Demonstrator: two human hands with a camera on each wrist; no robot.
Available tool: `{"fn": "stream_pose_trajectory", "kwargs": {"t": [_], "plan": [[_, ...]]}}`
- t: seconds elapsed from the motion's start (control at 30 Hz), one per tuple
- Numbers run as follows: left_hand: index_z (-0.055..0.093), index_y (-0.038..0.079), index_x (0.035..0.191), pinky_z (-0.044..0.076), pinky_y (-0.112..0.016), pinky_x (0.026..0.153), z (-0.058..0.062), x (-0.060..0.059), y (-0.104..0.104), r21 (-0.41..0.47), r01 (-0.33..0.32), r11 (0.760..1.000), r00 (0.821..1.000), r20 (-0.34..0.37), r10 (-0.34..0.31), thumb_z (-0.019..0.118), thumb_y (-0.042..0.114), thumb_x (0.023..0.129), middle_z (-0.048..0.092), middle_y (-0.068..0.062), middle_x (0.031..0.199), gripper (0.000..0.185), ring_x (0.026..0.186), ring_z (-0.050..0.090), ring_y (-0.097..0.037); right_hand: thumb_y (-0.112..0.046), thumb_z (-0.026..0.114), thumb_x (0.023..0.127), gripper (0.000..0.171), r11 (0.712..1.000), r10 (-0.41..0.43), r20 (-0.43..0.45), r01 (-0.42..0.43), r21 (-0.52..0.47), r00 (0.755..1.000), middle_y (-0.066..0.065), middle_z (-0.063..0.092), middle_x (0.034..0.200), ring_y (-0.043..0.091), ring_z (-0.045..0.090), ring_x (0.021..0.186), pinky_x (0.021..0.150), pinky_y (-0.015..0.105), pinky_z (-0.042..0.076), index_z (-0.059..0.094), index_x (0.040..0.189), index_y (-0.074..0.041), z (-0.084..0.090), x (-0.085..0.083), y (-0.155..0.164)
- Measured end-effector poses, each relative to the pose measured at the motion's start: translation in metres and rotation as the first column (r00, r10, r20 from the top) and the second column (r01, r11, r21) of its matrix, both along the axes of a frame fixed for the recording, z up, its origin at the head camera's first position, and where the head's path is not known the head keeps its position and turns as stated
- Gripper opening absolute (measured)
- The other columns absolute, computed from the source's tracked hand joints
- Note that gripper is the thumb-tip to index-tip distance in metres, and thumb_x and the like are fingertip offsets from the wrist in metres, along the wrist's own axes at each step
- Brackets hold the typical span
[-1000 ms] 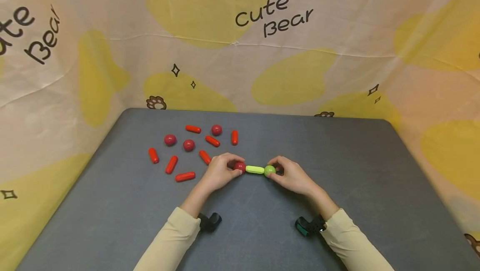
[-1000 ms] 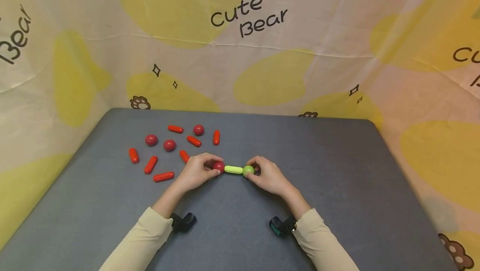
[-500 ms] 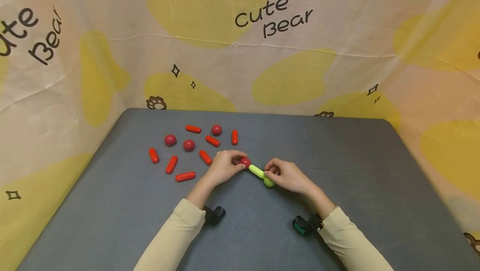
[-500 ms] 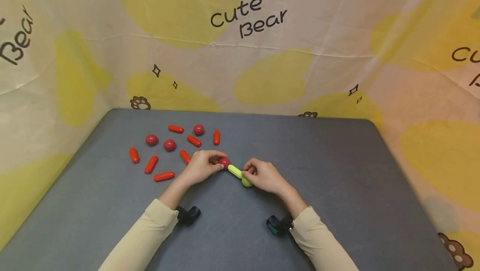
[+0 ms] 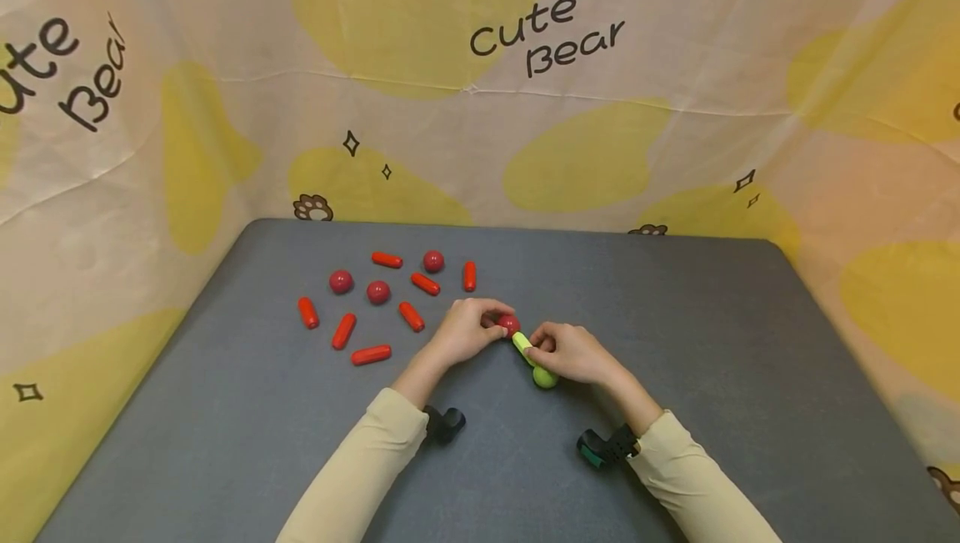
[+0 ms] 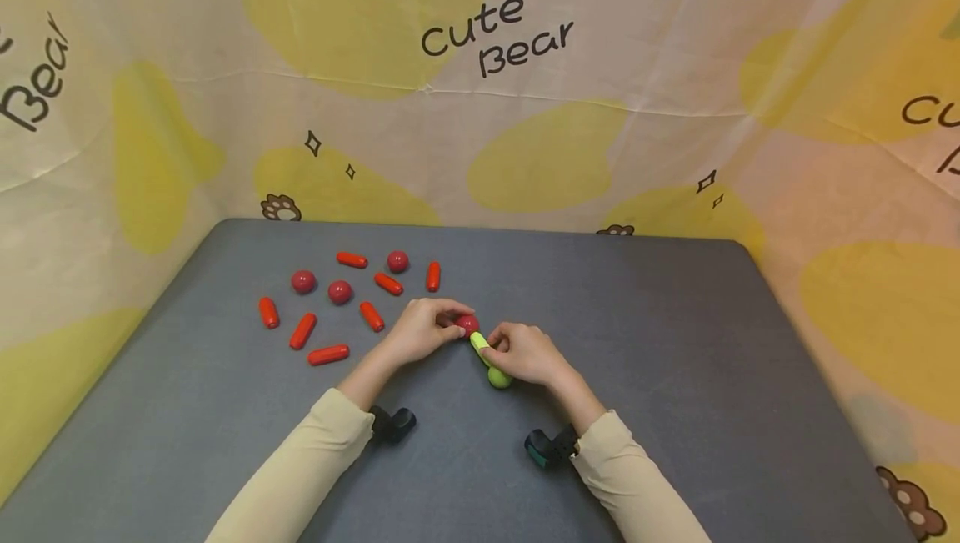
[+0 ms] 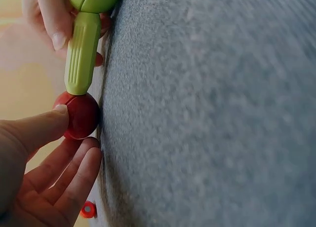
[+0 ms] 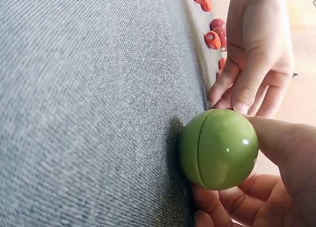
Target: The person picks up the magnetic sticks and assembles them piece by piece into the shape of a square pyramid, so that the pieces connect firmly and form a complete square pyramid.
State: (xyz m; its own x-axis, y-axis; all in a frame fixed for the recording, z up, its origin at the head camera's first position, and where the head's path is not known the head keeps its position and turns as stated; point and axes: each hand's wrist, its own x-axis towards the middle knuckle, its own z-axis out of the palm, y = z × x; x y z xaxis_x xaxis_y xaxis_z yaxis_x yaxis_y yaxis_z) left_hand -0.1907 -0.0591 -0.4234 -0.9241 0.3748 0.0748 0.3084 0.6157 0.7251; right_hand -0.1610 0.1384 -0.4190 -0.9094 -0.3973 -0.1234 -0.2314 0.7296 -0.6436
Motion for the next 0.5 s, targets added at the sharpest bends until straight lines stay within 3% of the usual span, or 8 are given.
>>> {"fn": "stream_pose_trajectory", "kwargs": {"t": [0.27,0.5], "plan": [[0.068,0.013,0.106,0.048,-0.023,0.062,0.001,-0.001,0.005,-0.007,0.029,1.0,1.0,-0.005,-0.029,0.069,0.011,0.081,0.069,-0.002,0.095,0.026,0.073,0.063,-0.009,-0.023,0.062,0.086,0.014,1.0,-0.008,0.011,0.008,0.003,1.0,-0.004,0.056,0.066,0.007,0.046,0.051,0.048,0.022,0.035,0.064,0.087,-0.009,0.0,0.001,0.001],[0.069,0.013,0.105,0.051,-0.025,0.066,0.004,0.005,-0.005,-0.006,0.015,1.0,0.999,-0.033,-0.016,0.069,0.012,0.079,0.068,-0.002,0.101,0.025,0.08,0.066,-0.011,-0.023,0.062,0.085,0.015,0.999,-0.037,-0.001,0.037,0.029,0.999,-0.004,0.055,0.066,0.007,0.046,0.052,0.049,0.022,0.035,0.063,0.086,-0.008,0.0,0.003,0.002]]}}
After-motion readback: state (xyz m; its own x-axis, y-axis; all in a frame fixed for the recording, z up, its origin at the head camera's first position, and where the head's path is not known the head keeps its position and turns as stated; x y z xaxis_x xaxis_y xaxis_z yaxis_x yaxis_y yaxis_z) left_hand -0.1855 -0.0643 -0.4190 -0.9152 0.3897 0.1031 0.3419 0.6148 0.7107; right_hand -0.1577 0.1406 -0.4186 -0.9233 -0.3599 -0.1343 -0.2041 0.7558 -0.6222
